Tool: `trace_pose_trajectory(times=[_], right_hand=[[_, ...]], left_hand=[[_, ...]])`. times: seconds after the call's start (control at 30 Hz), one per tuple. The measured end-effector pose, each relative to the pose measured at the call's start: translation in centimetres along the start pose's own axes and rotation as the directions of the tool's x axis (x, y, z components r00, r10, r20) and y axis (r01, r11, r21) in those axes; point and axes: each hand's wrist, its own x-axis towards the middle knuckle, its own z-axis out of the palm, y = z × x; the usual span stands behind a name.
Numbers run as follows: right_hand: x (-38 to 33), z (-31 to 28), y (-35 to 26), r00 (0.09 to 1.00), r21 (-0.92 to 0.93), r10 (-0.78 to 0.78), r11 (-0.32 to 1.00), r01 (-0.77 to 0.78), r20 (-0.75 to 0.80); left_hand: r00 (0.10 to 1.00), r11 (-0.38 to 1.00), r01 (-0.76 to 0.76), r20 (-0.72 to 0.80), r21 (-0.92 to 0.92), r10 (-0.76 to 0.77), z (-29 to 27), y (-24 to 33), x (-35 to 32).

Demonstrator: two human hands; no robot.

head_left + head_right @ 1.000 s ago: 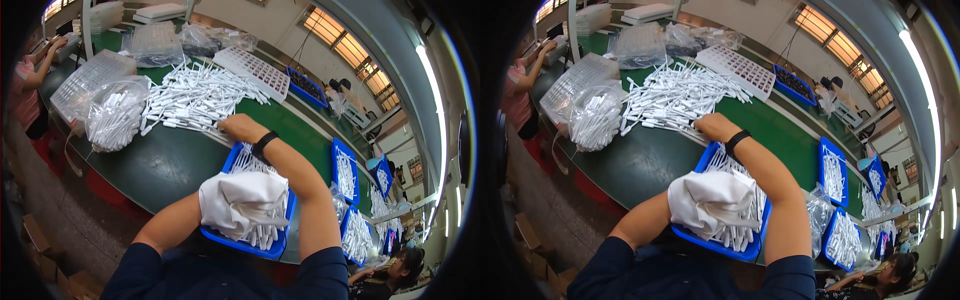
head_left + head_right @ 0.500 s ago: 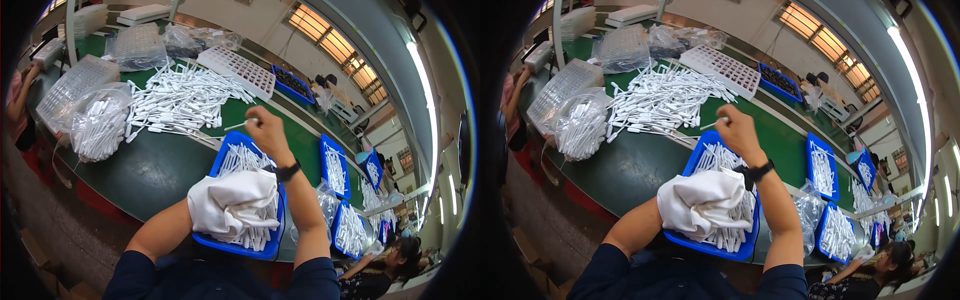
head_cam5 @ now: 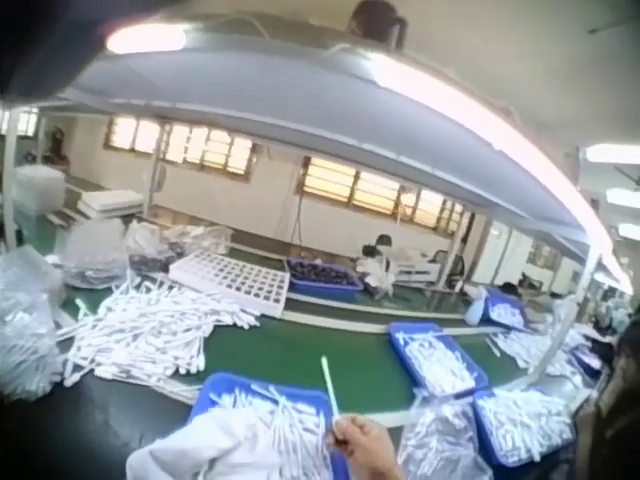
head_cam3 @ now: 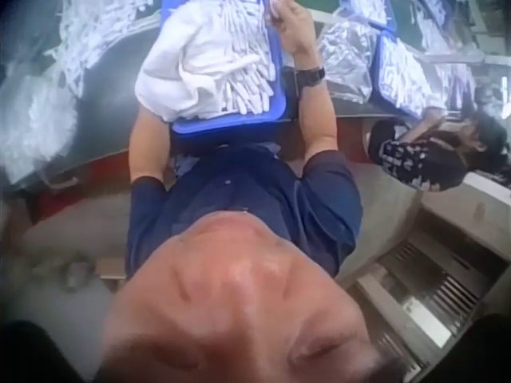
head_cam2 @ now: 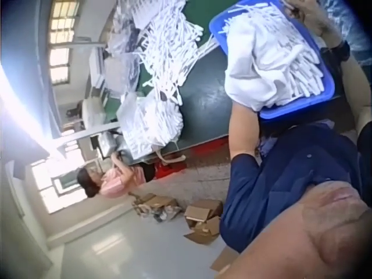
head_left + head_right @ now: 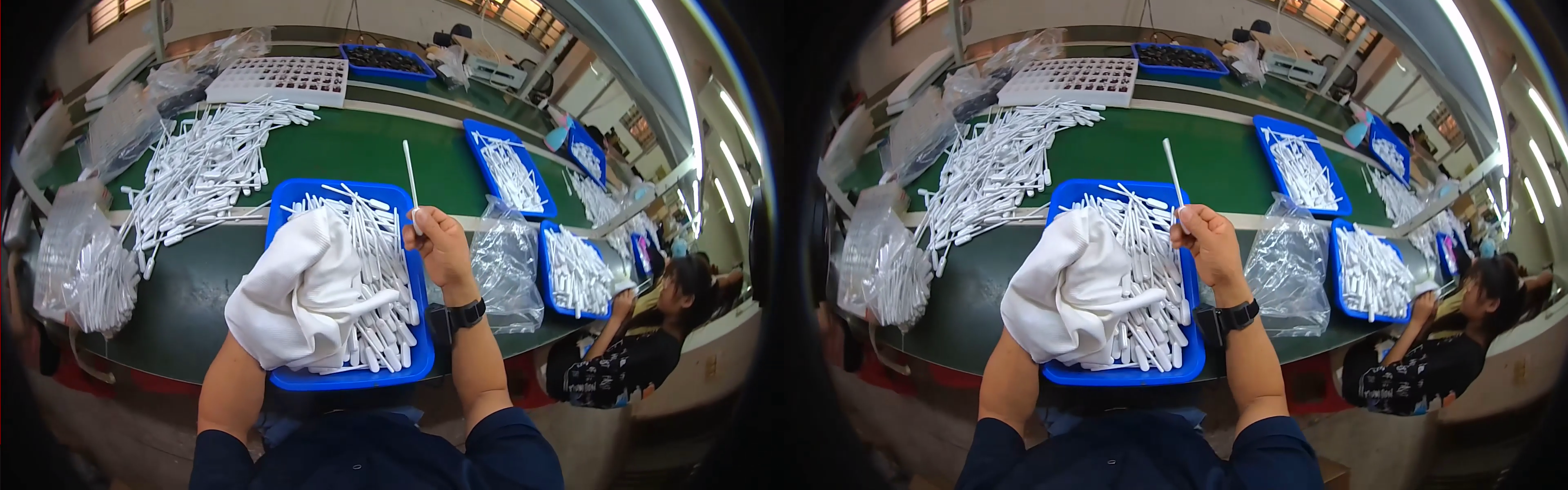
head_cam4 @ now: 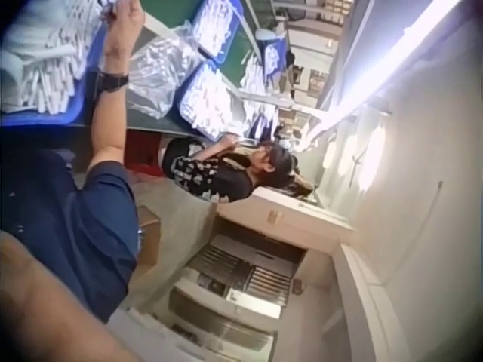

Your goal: Clean and inspect small white plastic tubes using a cloth at a manual workstation.

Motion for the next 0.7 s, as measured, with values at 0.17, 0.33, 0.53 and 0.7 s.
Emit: trace_pose_trajectory(times=[0.17,0.33,0.53,0.7], right_hand=[[-0.7,0.5,0.3,0.997,0.108,0.076,0.991,-0.078,0.026],[-1.2,1.3,0.0,0.996,0.010,0.094,0.995,-0.095,0.005],[-1.1,1.2,0.4,0.999,-0.066,-0.017,0.998,0.020,0.041],[-1.3,1.7,0.3,0.999,-0.063,0.039,0.997,-0.038,0.014]], left_hand=[[0.928,0.908,0.229,-0.204,-0.351,-0.313,0.8,-0.3,0.4],[0.913,0.842,0.209,-0.208,-0.498,-0.350,0.8,-0.8,0.7],[0.914,0.756,0.276,-0.080,-0.594,-0.397,-1.2,-2.1,0.7],[0.916,0.770,0.277,-0.084,-0.575,-0.393,-0.8,-1.5,0.6]])
